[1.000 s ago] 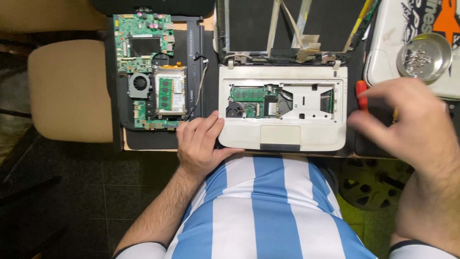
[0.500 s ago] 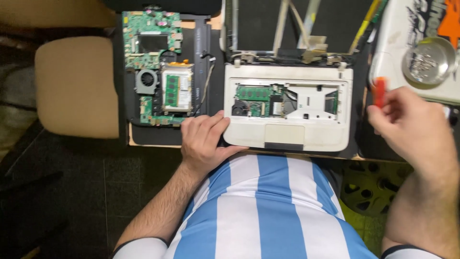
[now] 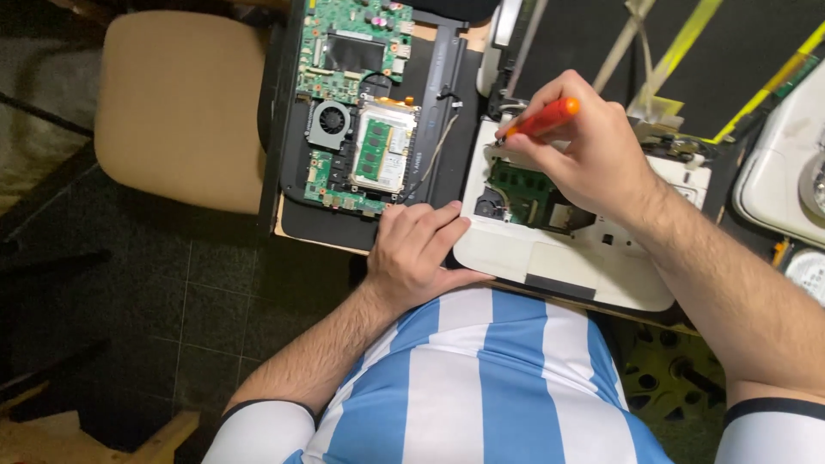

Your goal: Disassembling a laptop by removing screws, prying off the casing, and disconnecting the motherboard.

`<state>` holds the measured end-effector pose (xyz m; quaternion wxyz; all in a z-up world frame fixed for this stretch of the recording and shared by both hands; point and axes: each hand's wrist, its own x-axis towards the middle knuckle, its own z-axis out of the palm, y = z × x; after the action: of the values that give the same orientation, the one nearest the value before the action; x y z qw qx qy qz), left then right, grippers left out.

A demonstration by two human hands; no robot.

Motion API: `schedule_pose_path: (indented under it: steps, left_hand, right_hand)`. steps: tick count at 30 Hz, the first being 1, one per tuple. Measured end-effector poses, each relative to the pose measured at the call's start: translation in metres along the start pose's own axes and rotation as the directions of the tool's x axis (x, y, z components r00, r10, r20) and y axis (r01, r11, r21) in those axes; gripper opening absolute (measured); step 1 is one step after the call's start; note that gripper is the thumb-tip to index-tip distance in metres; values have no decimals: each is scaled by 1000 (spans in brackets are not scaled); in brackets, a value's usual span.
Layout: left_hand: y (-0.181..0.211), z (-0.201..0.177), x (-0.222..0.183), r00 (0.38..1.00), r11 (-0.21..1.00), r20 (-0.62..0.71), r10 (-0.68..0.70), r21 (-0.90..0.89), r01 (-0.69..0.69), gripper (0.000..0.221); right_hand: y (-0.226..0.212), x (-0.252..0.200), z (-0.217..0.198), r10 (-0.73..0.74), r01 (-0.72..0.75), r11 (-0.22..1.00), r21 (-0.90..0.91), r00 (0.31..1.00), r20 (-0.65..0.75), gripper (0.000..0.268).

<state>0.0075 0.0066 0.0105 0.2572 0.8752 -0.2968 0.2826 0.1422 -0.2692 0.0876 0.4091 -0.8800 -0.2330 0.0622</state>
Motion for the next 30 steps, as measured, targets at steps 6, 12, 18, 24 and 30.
schedule_pose_path:
  steps: [6,12,18,24,30]
  left_hand:
    - [0,1,-1,1000,1000,-6,-14,-11,14,79]
    - [-1,0,-1,1000,999,10,-22,-26,22,77]
    - [0,0,0,1000,999,6,-26,-22,26,78]
    - [-1,1,-1,1000,1000,1,-23,-12,23,77]
    - [0,0,0,1000,1000,-1,-22,-18,22,75]
  right_hand:
    - [0,12,13,4,-4,1000,16,1000,8,31]
    - [-1,14,13,15,-15,1000,9,1000,21,33]
    - [-14,17,18,109,-108,989,-97,994,4,47]
    - [-20,17,29,12,-20,973,-228,999,-36,45]
    - [-19,19,38,25,-34,968,-249,999,-40,46]
